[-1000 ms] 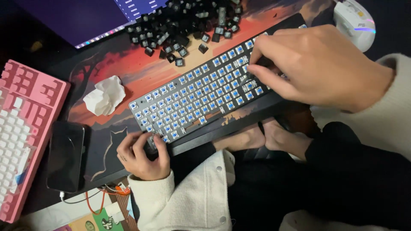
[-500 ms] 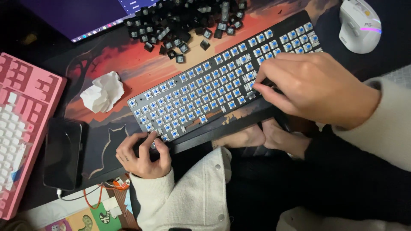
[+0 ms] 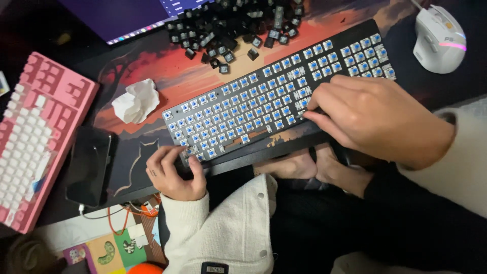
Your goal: Cleaning and inspecting mechanical keyboard switches on a PCB using a tissue and a small tool.
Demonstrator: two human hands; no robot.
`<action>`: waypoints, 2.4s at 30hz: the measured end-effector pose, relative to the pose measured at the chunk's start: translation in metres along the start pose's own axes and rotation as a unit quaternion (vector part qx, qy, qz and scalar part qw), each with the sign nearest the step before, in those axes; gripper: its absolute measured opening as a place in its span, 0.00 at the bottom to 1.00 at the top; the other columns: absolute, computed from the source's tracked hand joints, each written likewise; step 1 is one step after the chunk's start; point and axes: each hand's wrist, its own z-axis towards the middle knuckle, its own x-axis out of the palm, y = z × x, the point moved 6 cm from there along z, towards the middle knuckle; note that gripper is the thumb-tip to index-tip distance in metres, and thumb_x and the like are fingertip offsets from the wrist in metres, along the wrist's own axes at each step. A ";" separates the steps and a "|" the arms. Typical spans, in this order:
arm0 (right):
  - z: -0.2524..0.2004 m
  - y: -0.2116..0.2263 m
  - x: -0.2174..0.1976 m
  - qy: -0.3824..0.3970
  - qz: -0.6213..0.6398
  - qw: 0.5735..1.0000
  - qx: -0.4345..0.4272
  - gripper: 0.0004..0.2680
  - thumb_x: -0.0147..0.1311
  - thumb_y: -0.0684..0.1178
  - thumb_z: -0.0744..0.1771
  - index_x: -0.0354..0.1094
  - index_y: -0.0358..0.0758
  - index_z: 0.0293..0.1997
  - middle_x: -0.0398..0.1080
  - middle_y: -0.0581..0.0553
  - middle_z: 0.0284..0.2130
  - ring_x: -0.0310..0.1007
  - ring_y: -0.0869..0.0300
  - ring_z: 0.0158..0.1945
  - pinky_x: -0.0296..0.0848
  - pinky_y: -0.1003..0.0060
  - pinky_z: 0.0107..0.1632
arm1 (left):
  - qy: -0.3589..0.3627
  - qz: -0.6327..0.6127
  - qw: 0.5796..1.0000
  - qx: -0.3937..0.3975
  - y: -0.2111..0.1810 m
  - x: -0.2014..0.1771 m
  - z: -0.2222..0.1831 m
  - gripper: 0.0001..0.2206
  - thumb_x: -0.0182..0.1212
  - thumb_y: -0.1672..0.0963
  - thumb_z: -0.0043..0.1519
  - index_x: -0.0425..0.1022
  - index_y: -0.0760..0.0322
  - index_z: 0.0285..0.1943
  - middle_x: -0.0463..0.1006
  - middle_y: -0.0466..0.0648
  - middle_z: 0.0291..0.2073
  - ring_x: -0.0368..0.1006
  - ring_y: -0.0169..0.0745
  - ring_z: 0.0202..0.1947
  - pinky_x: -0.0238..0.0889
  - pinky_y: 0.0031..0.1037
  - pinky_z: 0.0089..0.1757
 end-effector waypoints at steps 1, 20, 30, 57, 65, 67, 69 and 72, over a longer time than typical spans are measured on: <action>-0.002 0.000 -0.001 0.004 -0.029 1.000 0.002 0.11 0.61 0.56 0.81 0.72 0.44 0.47 0.75 0.49 0.39 0.78 0.53 0.42 0.75 0.57 0.43 | 0.003 -0.024 0.999 -0.037 0.001 0.000 0.002 0.12 0.64 0.53 0.77 0.83 0.66 0.60 0.81 0.57 0.56 0.79 0.60 0.55 0.68 0.49 0.58; -0.006 -0.005 0.007 0.009 -0.065 0.998 0.024 0.14 0.57 0.61 0.82 0.67 0.49 0.44 0.74 0.51 0.35 0.79 0.53 0.39 0.76 0.55 0.39 | 0.318 0.022 0.946 -0.049 -0.006 0.032 0.052 0.65 0.71 0.28 0.59 0.49 0.68 0.96 0.54 0.70 0.92 0.53 0.73 0.88 0.41 0.62 0.77; -0.027 -0.010 -0.024 -0.079 -0.045 0.995 0.044 0.09 0.62 0.53 0.80 0.76 0.46 0.47 0.79 0.53 0.36 0.82 0.54 0.40 0.74 0.59 0.42 | 0.435 0.055 0.881 0.176 -0.082 0.131 0.097 0.81 0.88 0.26 0.51 0.33 0.64 0.99 0.54 0.73 0.93 0.53 0.76 0.90 0.38 0.60 0.84; -0.014 -0.013 0.015 -0.020 0.004 0.999 0.031 0.11 0.60 0.55 0.80 0.69 0.44 0.46 0.76 0.49 0.36 0.80 0.53 0.39 0.76 0.52 0.37 | 0.443 0.034 0.875 0.191 -0.073 0.148 0.091 0.85 0.89 0.25 0.47 0.35 0.73 0.98 0.64 0.67 0.88 0.63 0.71 0.85 0.55 0.59 0.77; 0.001 0.010 0.026 -0.008 -0.059 0.995 -0.078 0.12 0.53 0.57 0.82 0.69 0.48 0.45 0.69 0.52 0.36 0.72 0.56 0.39 0.77 0.57 0.42 | 0.432 0.053 0.876 0.206 -0.078 0.141 0.092 0.82 0.85 0.26 0.49 0.37 0.72 0.98 0.64 0.64 0.88 0.64 0.73 0.83 0.57 0.62 0.75; 0.005 0.013 0.020 -0.016 -0.055 0.996 -0.064 0.12 0.52 0.56 0.82 0.66 0.49 0.43 0.68 0.53 0.35 0.72 0.55 0.40 0.75 0.56 0.43 | 0.458 0.052 0.865 0.200 -0.085 0.143 0.097 0.82 0.87 0.26 0.50 0.33 0.70 0.99 0.63 0.67 0.88 0.62 0.75 0.84 0.55 0.64 0.76; 0.007 0.013 0.017 -0.025 -0.048 0.997 -0.058 0.13 0.51 0.54 0.82 0.64 0.50 0.40 0.68 0.54 0.34 0.72 0.55 0.41 0.74 0.55 0.44 | 0.482 0.056 0.854 0.187 -0.086 0.144 0.095 0.83 0.88 0.27 0.51 0.30 0.68 0.99 0.61 0.70 0.88 0.60 0.77 0.84 0.53 0.67 0.77; 0.009 -0.003 0.012 -0.044 0.003 0.999 0.015 0.12 0.60 0.54 0.79 0.65 0.46 0.42 0.71 0.47 0.33 0.77 0.49 0.40 0.78 0.49 0.43 | 0.451 0.075 0.864 0.212 -0.089 0.147 0.097 0.87 0.89 0.25 0.46 0.31 0.67 0.99 0.63 0.71 0.85 0.63 0.77 0.82 0.57 0.65 0.74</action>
